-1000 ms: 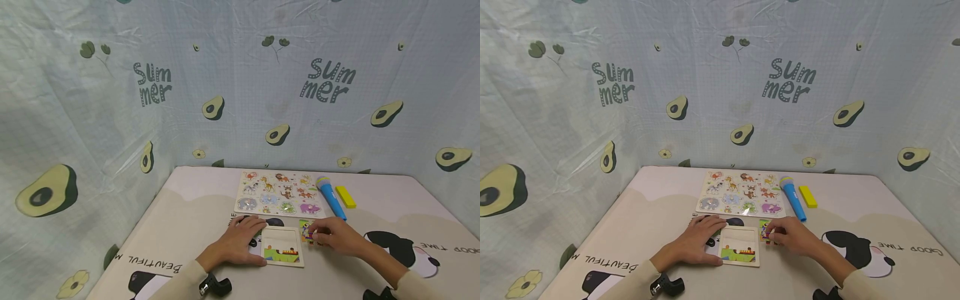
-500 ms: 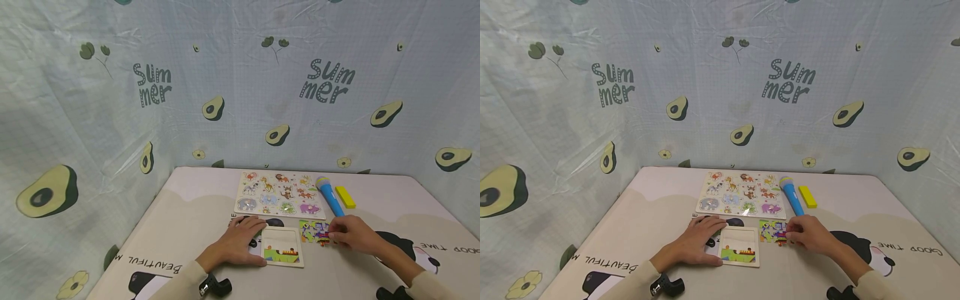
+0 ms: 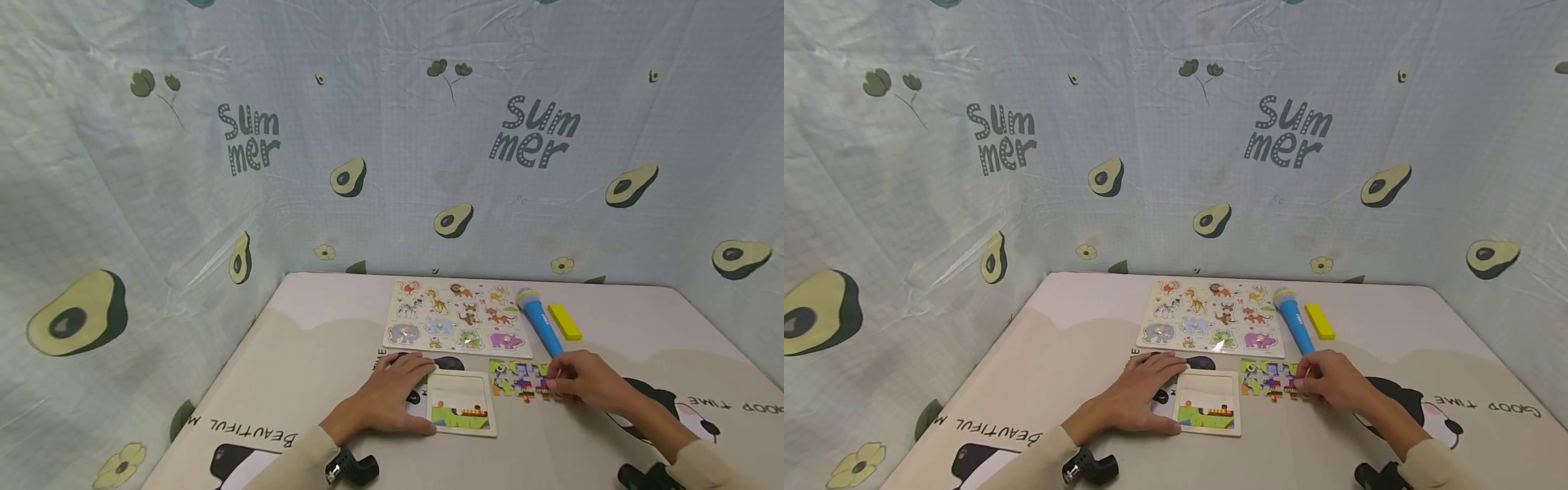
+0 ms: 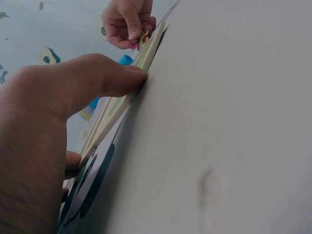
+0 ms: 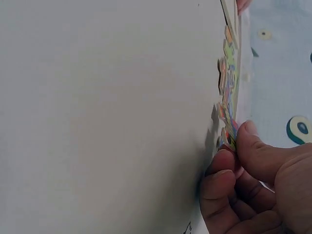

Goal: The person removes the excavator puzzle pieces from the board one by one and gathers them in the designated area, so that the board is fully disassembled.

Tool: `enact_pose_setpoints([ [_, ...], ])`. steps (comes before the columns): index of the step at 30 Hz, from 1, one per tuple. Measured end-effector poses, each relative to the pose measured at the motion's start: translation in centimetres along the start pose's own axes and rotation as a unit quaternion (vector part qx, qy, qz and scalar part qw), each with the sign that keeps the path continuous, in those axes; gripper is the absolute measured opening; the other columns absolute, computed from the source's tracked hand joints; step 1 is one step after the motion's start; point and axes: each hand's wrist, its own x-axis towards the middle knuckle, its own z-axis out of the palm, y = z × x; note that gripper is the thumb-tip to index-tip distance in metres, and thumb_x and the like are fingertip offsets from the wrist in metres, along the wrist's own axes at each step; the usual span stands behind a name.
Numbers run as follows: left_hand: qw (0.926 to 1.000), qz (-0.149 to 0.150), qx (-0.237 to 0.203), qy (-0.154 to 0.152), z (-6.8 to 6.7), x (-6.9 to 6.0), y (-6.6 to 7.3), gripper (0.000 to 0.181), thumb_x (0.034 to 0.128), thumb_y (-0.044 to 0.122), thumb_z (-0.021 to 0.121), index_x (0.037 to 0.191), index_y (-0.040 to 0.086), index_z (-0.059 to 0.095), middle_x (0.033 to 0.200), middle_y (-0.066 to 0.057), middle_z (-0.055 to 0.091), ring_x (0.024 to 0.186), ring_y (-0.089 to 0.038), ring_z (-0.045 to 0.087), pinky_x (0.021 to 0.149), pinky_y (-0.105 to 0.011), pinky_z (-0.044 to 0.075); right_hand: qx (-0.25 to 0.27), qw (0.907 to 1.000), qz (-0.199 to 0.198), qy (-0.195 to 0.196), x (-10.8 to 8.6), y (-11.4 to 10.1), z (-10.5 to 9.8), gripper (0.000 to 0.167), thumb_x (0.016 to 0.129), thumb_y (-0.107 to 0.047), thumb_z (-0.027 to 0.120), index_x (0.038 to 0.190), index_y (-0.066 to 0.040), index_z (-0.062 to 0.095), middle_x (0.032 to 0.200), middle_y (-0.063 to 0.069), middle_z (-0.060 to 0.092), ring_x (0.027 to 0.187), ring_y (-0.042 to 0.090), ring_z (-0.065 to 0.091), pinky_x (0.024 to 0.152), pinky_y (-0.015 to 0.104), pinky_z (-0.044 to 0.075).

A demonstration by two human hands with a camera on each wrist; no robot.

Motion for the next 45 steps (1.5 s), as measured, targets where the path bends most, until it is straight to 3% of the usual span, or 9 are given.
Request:
enact_pose_setpoints([
  [7, 1.0000, 0.002, -0.006, -0.007, 0.5, -0.2, -0.4, 0.097, 0.0762, 0.077, 0.063, 0.154, 0.022, 0.043, 0.159, 0.008, 0.039, 0.152, -0.020, 0.028, 0.118, -0.057, 0.023, 0.001, 0.9993, 0.036, 0.007, 0.5, 0.0, 0.6, 0.019, 0.089, -0.014, 0.077, 0.092, -0.005, 0.061, 0.072, 0.003, 0.060, 0.060, 0.018, 0.056, 0.052, 0.028, 0.051],
  [19, 1.0000, 0.003, 0.004, 0.003, -0.1, 0.5, -0.2, 0.098, 0.0761, 0.077, 0.064, 0.155, 0.023, 0.042, 0.160, 0.008, 0.039, 0.152, -0.019, 0.027, 0.119, -0.056, 0.022, -0.092, 0.9935, 0.064, 0.021, 0.8, -1.7, 0.3, 0.021, 0.086, -0.012, 0.079, 0.086, -0.005, 0.060, 0.068, 0.003, 0.056, 0.058, 0.016, 0.053, 0.053, 0.028, 0.051],
  [25, 1.0000, 0.001, 0.003, 0.000, 0.0, 0.3, -0.1, 0.099, 0.0755, 0.078, 0.064, 0.155, 0.023, 0.042, 0.160, 0.008, 0.038, 0.152, -0.018, 0.027, 0.119, -0.055, 0.022, -0.107, 0.9916, 0.068, 0.024, 0.7, -1.5, 0.6, 0.021, 0.086, -0.012, 0.080, 0.083, -0.006, 0.061, 0.067, 0.002, 0.056, 0.057, 0.015, 0.053, 0.053, 0.027, 0.050],
  [39, 1.0000, 0.003, -0.001, -0.002, 0.3, 0.3, -0.2, 0.100, 0.0758, 0.078, 0.063, 0.155, 0.022, 0.042, 0.161, 0.007, 0.038, 0.152, -0.019, 0.027, 0.119, -0.056, 0.021, -0.111, 0.9928, 0.042, 0.017, 0.5, -1.6, 0.4, 0.018, 0.088, -0.015, 0.078, 0.082, -0.010, 0.062, 0.067, 0.001, 0.055, 0.058, 0.015, 0.053, 0.052, 0.025, 0.047],
  [45, 1.0000, 0.001, -0.002, -0.005, 0.4, 0.2, -0.3, 0.099, 0.0761, 0.079, 0.062, 0.155, 0.022, 0.041, 0.161, 0.008, 0.037, 0.153, -0.019, 0.025, 0.120, -0.056, 0.021, -0.128, 0.9909, -0.011, 0.038, 0.8, -2.4, 0.6, 0.018, 0.087, -0.018, 0.080, 0.082, -0.012, 0.063, 0.067, -0.002, 0.052, 0.064, 0.015, 0.050, 0.054, 0.023, 0.041],
])
